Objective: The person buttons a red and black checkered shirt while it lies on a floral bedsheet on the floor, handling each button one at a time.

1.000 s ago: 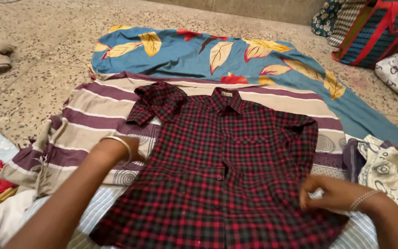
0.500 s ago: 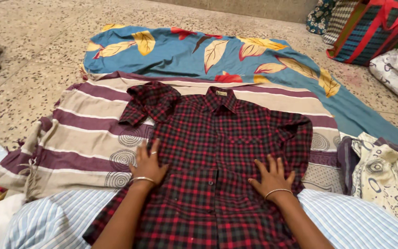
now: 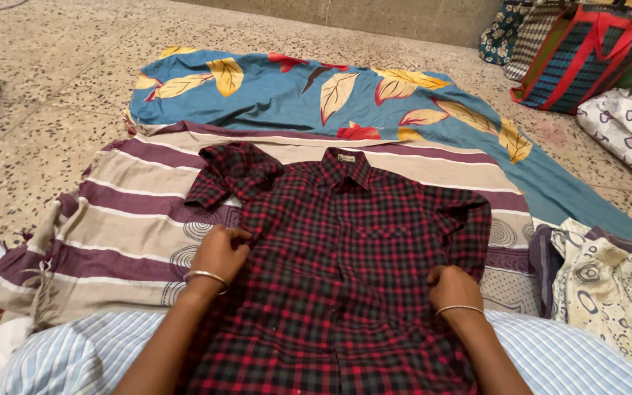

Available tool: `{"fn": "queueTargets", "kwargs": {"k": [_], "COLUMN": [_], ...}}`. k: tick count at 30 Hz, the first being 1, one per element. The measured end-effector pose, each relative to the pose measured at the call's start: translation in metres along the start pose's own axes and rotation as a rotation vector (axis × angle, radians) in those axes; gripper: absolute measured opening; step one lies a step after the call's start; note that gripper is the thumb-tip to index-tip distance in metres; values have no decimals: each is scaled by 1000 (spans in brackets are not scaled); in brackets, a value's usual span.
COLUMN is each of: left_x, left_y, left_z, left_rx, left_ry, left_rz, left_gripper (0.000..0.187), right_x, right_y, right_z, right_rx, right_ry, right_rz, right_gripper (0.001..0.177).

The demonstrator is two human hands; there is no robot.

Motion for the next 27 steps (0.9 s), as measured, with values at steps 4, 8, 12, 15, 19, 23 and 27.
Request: {"fn": "queueTargets", "kwargs": {"k": [4,8,12,15,19,23,27], "left_x": [5,11,-8,-46,-88,-76,-53], "left_y": [-4,-34,-15,12,26,48,91], "left_z": [0,8,1,-2,39,101,130], "left_rx": [410,918,753,489,344,374,266], "left_ry": [192,585,904,703,345,339,202], "left_rz": [-213,-108,-64,64,272,274,310], "left_gripper": [28,35,41,40,45,48,49], "right_x": [-16,-10,22,53,94,133,111], "right_y": [-4,-17,-9,27,69,76,106], "right_z": [31,39,9,-14,-20,-15,-24], "right_rx": [435,723,766,605,252,-49,-100], "right_ry": [-166,-217,-179,-63,9,-188,-182], "right_rz": [91,62,22,-109,-260,-531,-505], "right_gripper": [22,29,37,36,31,41,29]}}
Point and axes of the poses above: each hand's wrist, its own y-axis towards the middle knuckle, its own z-axis out of the palm, x = y × z, the point moved 8 cm from there along y, towards the middle knuckle, and after that the axes turned 13 degrees about -z, right-handed, at the moved point
